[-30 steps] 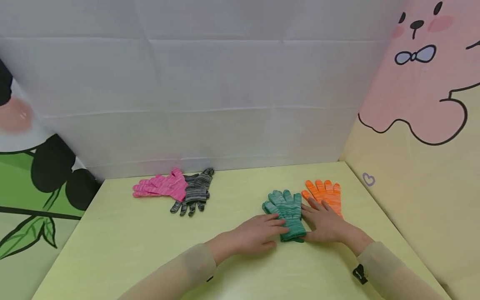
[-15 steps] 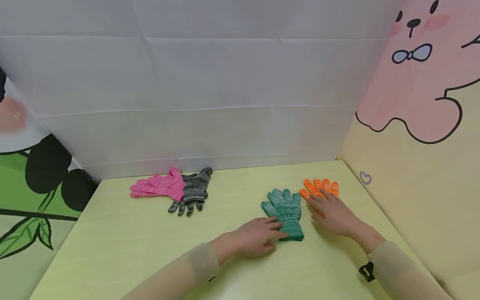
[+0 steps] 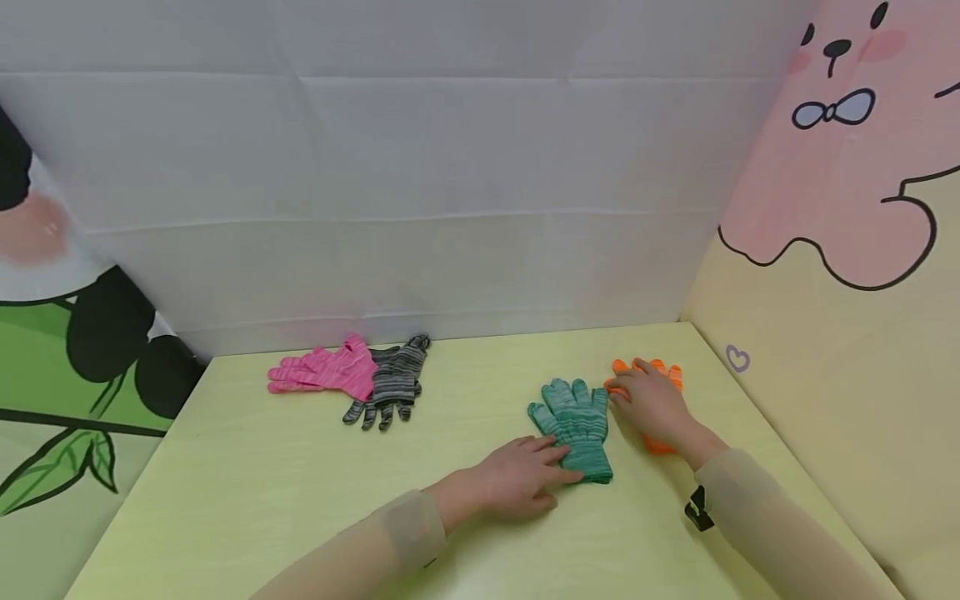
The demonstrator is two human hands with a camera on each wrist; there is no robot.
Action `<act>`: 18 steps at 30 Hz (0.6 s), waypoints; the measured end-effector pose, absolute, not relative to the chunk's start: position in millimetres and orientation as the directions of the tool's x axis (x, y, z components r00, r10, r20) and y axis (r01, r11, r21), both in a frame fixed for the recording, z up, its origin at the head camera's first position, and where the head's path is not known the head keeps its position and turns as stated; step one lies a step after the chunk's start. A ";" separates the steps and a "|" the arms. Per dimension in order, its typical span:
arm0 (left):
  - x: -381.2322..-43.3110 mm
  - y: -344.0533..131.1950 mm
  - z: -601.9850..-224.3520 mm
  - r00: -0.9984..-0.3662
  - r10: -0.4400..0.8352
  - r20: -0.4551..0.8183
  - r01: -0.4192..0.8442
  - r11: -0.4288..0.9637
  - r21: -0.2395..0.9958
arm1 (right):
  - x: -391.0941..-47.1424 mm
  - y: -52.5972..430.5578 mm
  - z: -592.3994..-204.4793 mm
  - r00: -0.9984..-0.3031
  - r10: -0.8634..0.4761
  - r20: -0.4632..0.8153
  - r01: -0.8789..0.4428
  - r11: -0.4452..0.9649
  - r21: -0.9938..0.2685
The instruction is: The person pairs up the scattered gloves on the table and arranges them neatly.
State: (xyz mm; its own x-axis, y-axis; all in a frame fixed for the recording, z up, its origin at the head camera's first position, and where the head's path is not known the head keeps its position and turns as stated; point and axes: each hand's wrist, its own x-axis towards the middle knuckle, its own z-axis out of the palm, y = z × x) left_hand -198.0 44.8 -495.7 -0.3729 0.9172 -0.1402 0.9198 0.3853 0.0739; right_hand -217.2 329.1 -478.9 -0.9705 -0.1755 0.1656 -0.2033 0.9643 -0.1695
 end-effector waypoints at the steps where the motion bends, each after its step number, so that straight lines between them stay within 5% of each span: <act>1: -197.5 44.9 -495.9 -0.375 0.916 -0.142 0.919 0.387 0.068 | -220.5 327.7 -479.8 -0.974 -0.162 0.161 -0.190 0.966 -0.176; 12: -194.0 46.1 -491.1 -0.388 0.909 -0.152 0.915 0.400 0.056 | -250.4 322.1 -491.9 -0.979 -0.101 0.177 -0.150 0.945 -0.290; 18: -193.1 47.7 -488.6 -0.389 0.906 -0.166 0.913 0.403 0.066 | -253.6 320.8 -493.2 -0.981 -0.130 0.143 -0.162 0.957 -0.243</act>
State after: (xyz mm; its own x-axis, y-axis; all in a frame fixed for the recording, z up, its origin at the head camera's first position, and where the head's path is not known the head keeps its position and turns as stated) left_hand -193.1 47.7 -488.6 -0.3885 0.9064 -0.1659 0.9127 0.4033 0.0657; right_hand -253.6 320.8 -493.2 -0.9812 -0.1296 0.1433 -0.1617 0.9565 -0.2428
